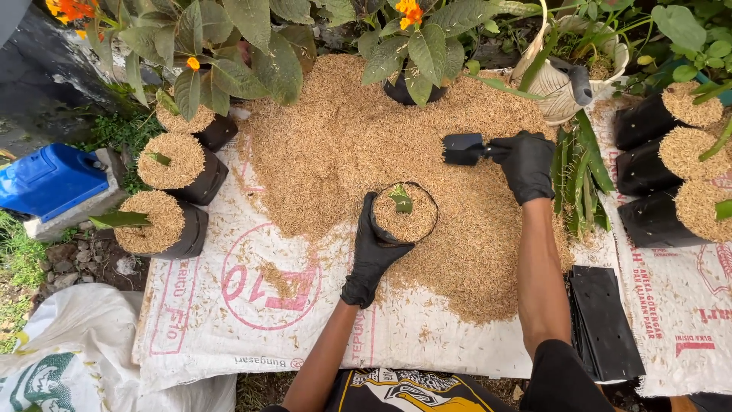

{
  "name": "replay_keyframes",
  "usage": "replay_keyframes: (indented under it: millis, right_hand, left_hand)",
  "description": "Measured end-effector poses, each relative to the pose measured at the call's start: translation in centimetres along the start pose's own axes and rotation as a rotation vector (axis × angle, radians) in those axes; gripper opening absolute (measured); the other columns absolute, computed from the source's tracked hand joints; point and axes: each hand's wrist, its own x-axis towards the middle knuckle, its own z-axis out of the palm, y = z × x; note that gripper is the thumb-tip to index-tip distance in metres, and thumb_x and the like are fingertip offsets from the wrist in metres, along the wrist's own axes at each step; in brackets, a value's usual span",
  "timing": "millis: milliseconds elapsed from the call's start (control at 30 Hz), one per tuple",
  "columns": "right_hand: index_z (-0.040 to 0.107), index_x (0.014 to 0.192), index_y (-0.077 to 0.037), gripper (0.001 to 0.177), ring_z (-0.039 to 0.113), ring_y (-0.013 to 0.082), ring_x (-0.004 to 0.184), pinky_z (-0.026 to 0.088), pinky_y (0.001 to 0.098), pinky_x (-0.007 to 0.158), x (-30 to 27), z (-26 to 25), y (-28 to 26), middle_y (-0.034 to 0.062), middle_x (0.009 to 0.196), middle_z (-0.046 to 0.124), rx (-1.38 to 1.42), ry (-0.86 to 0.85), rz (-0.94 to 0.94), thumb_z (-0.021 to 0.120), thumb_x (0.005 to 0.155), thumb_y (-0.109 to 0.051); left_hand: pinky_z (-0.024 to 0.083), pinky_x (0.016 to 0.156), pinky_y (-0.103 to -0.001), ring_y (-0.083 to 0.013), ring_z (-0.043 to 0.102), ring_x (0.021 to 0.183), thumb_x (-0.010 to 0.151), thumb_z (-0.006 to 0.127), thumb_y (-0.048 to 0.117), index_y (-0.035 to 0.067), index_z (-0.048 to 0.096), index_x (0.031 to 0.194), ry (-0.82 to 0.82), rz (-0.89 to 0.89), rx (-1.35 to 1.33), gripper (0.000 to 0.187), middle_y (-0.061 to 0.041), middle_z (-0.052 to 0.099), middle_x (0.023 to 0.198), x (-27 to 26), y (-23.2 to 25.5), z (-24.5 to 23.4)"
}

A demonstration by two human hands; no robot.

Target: The person places a plant cutting into a black plastic pot and fills it with rice husks using a small trowel. They repeatedly add and press down the husks to secure the cutting in place.

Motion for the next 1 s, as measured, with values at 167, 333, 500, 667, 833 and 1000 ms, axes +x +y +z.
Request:
replay_keyframes:
  millis: [167, 333, 500, 667, 833, 1000]
  right_hand:
    - [0.090, 0.117, -0.032, 0.031, 0.076, 0.0404, 0.095, 0.064, 0.0486, 0.084, 2.1, 14.7, 9.9, 0.0104, 0.091, 0.077, -0.532, -0.184, -0.208, 0.092, 0.088, -0.044]
    - [0.091, 0.116, -0.028, 0.026, 0.074, 0.0429, 0.094, 0.064, 0.0463, 0.082, 2.4, 13.9, 9.1, 0.0140, 0.094, 0.080, -0.401, -0.177, -0.202, 0.094, 0.092, -0.038]
    - [0.089, 0.122, -0.019, 0.032, 0.081, 0.0331, 0.100, 0.066, 0.0379, 0.092, 1.4, 8.6, 6.3, 0.0100, 0.099, 0.084, -0.150, -0.219, -0.074, 0.096, 0.092, -0.028]
    - [0.088, 0.126, -0.013, 0.042, 0.078, 0.0393, 0.098, 0.065, 0.0415, 0.090, -0.3, 3.8, 3.8, 0.0176, 0.103, 0.080, -0.124, -0.207, 0.023, 0.101, 0.087, -0.018]
    - [0.078, 0.136, -0.004, 0.044, 0.074, 0.0430, 0.113, 0.063, 0.0425, 0.102, -2.8, -0.7, 0.6, 0.0232, 0.119, 0.071, 0.231, -0.200, 0.238, 0.090, 0.095, -0.015]
    - [0.073, 0.143, 0.007, 0.045, 0.072, 0.0517, 0.118, 0.064, 0.0472, 0.105, -5.9, -0.8, -5.2, 0.0326, 0.121, 0.070, 0.326, -0.192, 0.255, 0.084, 0.102, -0.007]
  left_hand:
    - [0.031, 0.135, -0.058, -0.0459, 0.038, 0.162, 0.053, 0.116, 0.031, 0.007, 0.038, 0.173, -0.003, -0.007, 0.045, 0.145, -0.024, 0.043, 0.173, 0.0, -0.1, 0.0]
    - [0.030, 0.135, -0.060, -0.0477, 0.037, 0.162, 0.053, 0.115, 0.031, 0.005, 0.039, 0.172, 0.008, 0.012, 0.021, 0.144, -0.027, 0.044, 0.172, 0.2, 0.4, 0.0]
    - [0.030, 0.135, -0.061, -0.0480, 0.037, 0.162, 0.052, 0.116, 0.033, 0.004, 0.041, 0.171, -0.002, 0.016, -0.004, 0.144, -0.028, 0.045, 0.171, 0.1, -0.9, -0.1]
    - [0.032, 0.134, -0.060, -0.0482, 0.037, 0.161, 0.059, 0.114, 0.032, 0.004, 0.036, 0.174, -0.008, 0.047, 0.024, 0.141, -0.028, 0.042, 0.173, 0.1, -0.9, -0.1]
    - [0.030, 0.135, -0.061, -0.0482, 0.037, 0.162, 0.055, 0.116, 0.030, 0.002, 0.034, 0.173, -0.015, 0.036, -0.012, 0.146, -0.029, 0.041, 0.173, -0.2, -1.6, -0.4]
    - [0.029, 0.136, -0.057, -0.0405, 0.035, 0.165, 0.052, 0.117, 0.027, 0.007, 0.028, 0.177, 0.023, 0.037, -0.126, 0.155, -0.022, 0.041, 0.176, -0.6, 0.8, 0.0]
